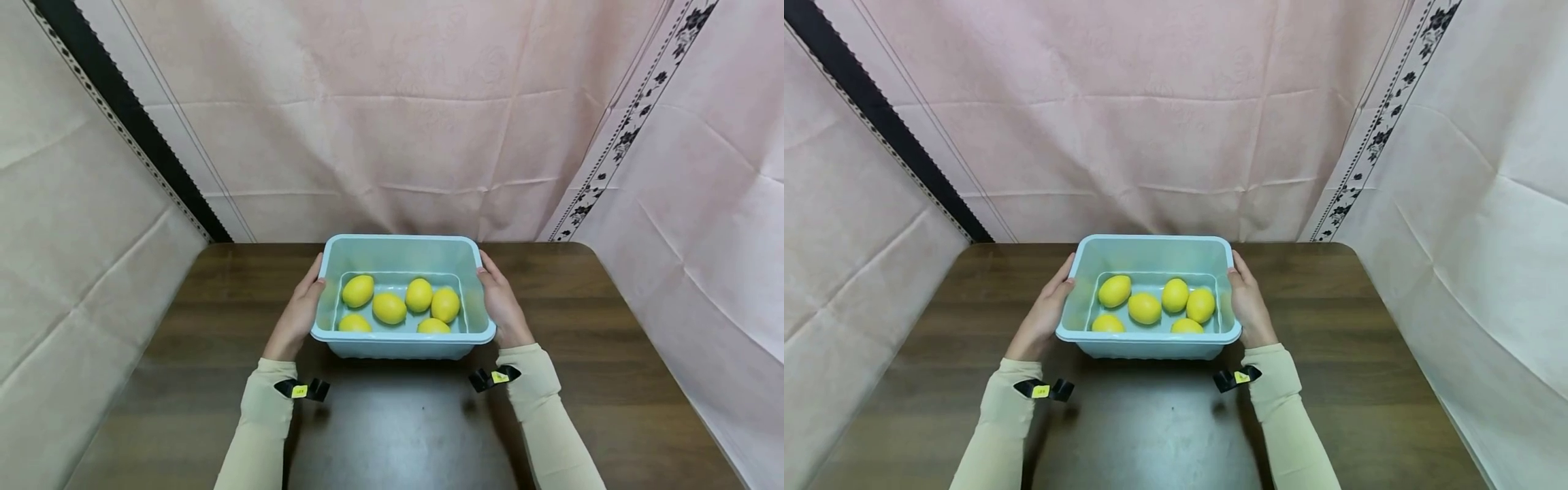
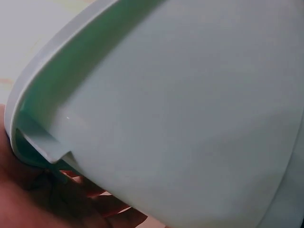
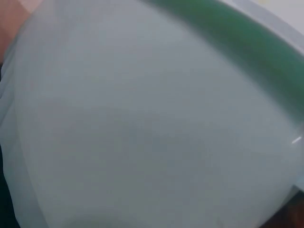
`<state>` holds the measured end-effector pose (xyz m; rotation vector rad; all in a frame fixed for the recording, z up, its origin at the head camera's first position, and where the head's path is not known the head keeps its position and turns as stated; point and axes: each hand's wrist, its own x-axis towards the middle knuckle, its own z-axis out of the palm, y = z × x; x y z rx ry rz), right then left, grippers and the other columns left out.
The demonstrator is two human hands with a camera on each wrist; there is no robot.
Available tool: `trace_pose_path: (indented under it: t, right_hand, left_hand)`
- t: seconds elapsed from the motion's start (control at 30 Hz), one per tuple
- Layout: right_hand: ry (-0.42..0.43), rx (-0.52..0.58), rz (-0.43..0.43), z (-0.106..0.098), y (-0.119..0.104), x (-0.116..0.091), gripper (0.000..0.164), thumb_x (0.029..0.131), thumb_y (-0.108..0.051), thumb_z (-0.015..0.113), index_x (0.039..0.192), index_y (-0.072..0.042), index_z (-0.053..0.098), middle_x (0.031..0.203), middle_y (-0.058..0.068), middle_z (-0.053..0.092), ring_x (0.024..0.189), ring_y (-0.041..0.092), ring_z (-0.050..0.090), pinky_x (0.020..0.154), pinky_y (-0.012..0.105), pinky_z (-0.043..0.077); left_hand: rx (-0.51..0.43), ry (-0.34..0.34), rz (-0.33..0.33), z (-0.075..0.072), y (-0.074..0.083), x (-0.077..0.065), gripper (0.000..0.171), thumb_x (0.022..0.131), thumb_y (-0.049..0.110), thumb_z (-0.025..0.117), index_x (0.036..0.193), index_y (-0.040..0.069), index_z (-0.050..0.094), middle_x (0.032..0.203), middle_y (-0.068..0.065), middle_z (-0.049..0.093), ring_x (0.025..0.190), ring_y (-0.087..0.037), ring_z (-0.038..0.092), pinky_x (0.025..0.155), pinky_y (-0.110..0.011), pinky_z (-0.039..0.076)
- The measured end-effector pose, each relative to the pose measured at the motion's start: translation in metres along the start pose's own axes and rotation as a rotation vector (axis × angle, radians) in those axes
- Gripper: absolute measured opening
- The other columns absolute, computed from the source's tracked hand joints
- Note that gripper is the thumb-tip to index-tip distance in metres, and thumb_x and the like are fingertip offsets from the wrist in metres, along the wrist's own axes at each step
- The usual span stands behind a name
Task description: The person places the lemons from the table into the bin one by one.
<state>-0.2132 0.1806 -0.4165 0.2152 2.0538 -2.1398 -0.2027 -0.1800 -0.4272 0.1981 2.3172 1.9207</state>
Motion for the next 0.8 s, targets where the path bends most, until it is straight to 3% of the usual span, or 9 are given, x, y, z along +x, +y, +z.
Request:
trace_pose_path:
  t: [0.27, 0.47, 0.57, 0.7, 0.8]
  right_hand:
    - [0.038, -0.035, -0.023, -0.002, -0.007, -0.004, 0.055, 0.117, -0.031, 0.032, 0.17, -0.03, 0.02, 0.175, -0.002, 0.019, 0.156, 0.024, 0.026, 0.128, 0.048, 0.021]
    - [0.017, -0.03, -0.026, -0.001, -0.005, -0.004, 0.054, 0.117, -0.031, 0.03, 0.17, -0.028, 0.021, 0.175, -0.002, 0.02, 0.156, 0.022, 0.026, 0.128, 0.045, 0.021]
    - [0.024, -0.078, -0.049, -0.003, -0.003, -0.007, 0.057, 0.116, -0.042, 0.028, 0.17, -0.027, 0.022, 0.175, -0.002, 0.021, 0.157, 0.022, 0.023, 0.129, 0.047, 0.018]
    - [-0.008, -0.122, -0.097, -0.012, 0.004, -0.011, 0.074, 0.109, -0.065, 0.02, 0.171, -0.024, 0.019, 0.175, 0.002, 0.019, 0.158, 0.026, 0.019, 0.128, 0.053, 0.014]
    - [-0.045, -0.216, -0.199, -0.02, 0.01, -0.01, 0.08, 0.108, -0.066, 0.015, 0.17, -0.015, 0.021, 0.174, 0.012, 0.023, 0.158, 0.033, 0.022, 0.128, 0.058, 0.016]
  left_hand:
    - [0.017, -0.011, 0.014, -0.001, 0.006, -0.002, 0.059, 0.116, 0.025, 0.026, 0.171, 0.028, 0.004, 0.177, 0.007, 0.002, 0.159, -0.02, 0.01, 0.127, -0.055, 0.019]
    - [0.033, -0.008, -0.003, -0.005, 0.008, -0.006, 0.06, 0.116, 0.021, 0.026, 0.171, 0.025, 0.002, 0.178, 0.003, 0.001, 0.158, -0.023, 0.011, 0.126, -0.055, 0.018]
    - [0.018, 0.022, -0.005, -0.004, 0.006, -0.006, 0.059, 0.116, 0.021, 0.028, 0.171, 0.022, 0.007, 0.178, -0.002, 0.006, 0.157, -0.026, 0.017, 0.125, -0.056, 0.021]
    - [0.038, 0.091, -0.011, -0.002, 0.003, -0.008, 0.056, 0.117, 0.03, 0.032, 0.171, 0.02, 0.019, 0.175, -0.01, 0.022, 0.152, -0.031, 0.031, 0.123, -0.058, 0.029]
    - [0.112, 0.16, 0.031, -0.003, -0.003, -0.008, 0.055, 0.116, 0.038, 0.033, 0.167, 0.016, 0.031, 0.169, -0.013, 0.034, 0.149, -0.034, 0.039, 0.121, -0.06, 0.032]
